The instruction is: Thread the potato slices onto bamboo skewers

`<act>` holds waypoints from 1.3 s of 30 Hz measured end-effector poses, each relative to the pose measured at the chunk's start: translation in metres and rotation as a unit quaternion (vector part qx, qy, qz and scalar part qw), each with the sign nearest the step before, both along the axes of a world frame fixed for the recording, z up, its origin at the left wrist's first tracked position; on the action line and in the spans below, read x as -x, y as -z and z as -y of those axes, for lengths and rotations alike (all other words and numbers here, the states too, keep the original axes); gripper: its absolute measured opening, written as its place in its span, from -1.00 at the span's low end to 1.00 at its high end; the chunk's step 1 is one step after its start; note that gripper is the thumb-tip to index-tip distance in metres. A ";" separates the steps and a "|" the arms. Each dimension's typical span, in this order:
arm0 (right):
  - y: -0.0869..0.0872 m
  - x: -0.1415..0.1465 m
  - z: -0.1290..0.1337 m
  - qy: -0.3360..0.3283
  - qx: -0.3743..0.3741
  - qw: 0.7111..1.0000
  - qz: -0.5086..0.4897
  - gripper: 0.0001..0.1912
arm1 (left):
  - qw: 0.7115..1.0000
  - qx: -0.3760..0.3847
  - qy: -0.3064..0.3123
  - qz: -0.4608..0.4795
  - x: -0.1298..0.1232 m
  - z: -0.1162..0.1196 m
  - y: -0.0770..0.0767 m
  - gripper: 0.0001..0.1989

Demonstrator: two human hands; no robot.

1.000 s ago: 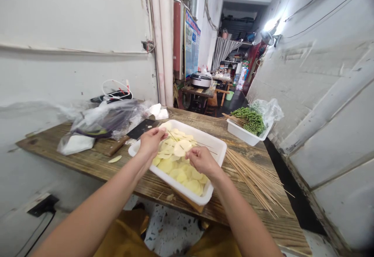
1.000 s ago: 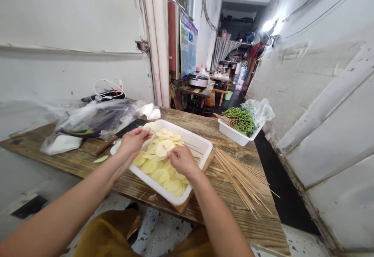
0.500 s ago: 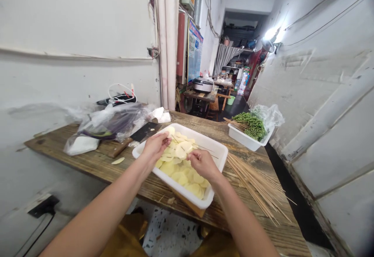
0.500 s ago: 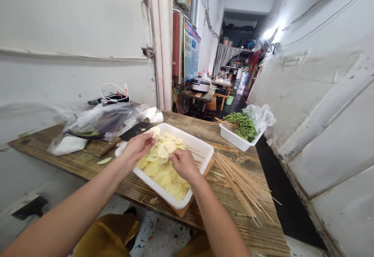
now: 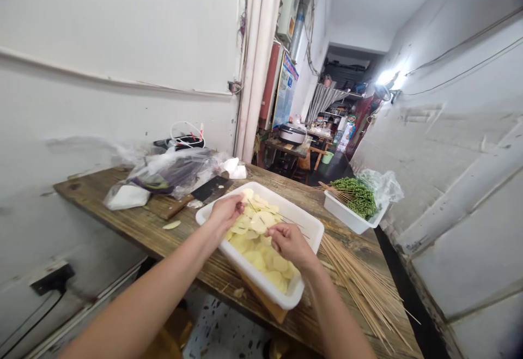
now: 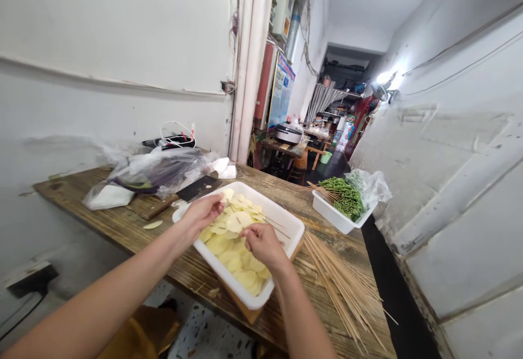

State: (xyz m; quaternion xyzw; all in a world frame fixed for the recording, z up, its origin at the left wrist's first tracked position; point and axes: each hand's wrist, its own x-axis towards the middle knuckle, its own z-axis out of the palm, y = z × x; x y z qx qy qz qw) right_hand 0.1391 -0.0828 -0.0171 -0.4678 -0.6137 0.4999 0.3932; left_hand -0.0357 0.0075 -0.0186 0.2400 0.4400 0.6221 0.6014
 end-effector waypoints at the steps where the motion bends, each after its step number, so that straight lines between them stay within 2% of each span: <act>1: -0.003 -0.002 0.001 -0.007 0.044 0.999 -0.031 -0.78 | 1.000 -0.013 -0.009 -0.011 -0.001 0.001 0.001 -0.89; 4: -0.010 -0.009 0.000 -0.024 0.148 0.982 -0.113 -0.68 | 0.992 -0.081 -0.033 -0.095 -0.004 0.003 0.005 -0.85; 7: -0.009 -0.011 -0.002 -0.004 0.139 0.984 -0.113 -0.68 | 0.970 -0.144 -0.044 -0.190 -0.008 0.003 0.008 -0.86; 9: -0.006 -0.008 -0.001 0.032 0.078 0.996 -0.041 -0.75 | 0.974 -0.131 -0.052 -0.175 -0.008 0.002 0.008 -0.89; 11: -0.003 -0.002 0.001 0.070 -0.021 0.994 0.078 -0.80 | 0.984 -0.101 -0.060 -0.138 -0.008 0.000 0.007 -0.90; 13: -0.001 0.005 0.005 0.090 -0.140 0.962 0.215 -0.79 | 0.988 -0.077 -0.060 -0.116 -0.006 -0.001 0.006 -0.90; 15: -0.001 0.009 0.009 0.095 -0.235 0.907 0.335 -0.78 | 0.992 -0.060 -0.054 -0.097 -0.004 -0.002 0.005 -0.88; 17: -0.001 0.012 0.013 0.094 -0.273 0.867 0.405 -0.79 | 0.995 -0.041 -0.046 -0.073 -0.003 -0.002 0.004 -0.88; 18: -0.001 0.013 0.013 0.093 -0.276 0.861 0.416 -0.78 | 0.997 -0.034 -0.044 -0.062 -0.003 -0.001 0.003 -0.88; 20: -0.002 0.013 0.013 0.090 -0.270 0.875 0.391 -0.77 | 0.998 -0.023 -0.041 -0.042 -0.003 0.000 0.002 -0.88; 22: -0.002 0.011 0.010 0.080 -0.235 0.917 0.312 -0.77 | 0.999 -0.015 -0.040 -0.020 -0.003 0.001 0.000 -0.88; 25: -0.003 0.006 0.006 0.049 -0.090 0.986 0.129 -0.79 | 0.999 0.002 -0.028 0.018 -0.003 0.002 -0.002 -0.89; 26: -0.005 0.004 0.004 0.037 -0.027 0.997 0.067 -0.78 | 0.999 0.008 -0.020 0.032 -0.002 0.002 -0.003 -0.89; 28: -0.008 -0.001 0.003 0.012 0.080 0.996 -0.034 -0.74 | 0.998 0.021 -0.002 0.061 -0.002 0.001 -0.005 -0.89; 30: -0.011 -0.005 0.002 -0.013 0.135 0.987 -0.087 -0.69 | 0.995 0.036 0.012 0.088 -0.001 0.000 -0.006 -0.88; 33: -0.010 -0.004 0.003 -0.011 0.108 0.993 -0.053 -0.72 | 0.991 0.058 0.023 0.118 0.001 -0.002 -0.005 -0.85; 36: -0.005 0.001 0.005 0.022 -0.018 0.997 0.078 -0.80 | 0.986 0.074 0.035 0.142 0.004 -0.004 -0.004 -0.83; 39: -0.001 0.003 0.006 0.032 -0.148 0.969 0.195 -0.73 | 0.982 0.087 0.050 0.159 0.007 -0.006 -0.003 -0.81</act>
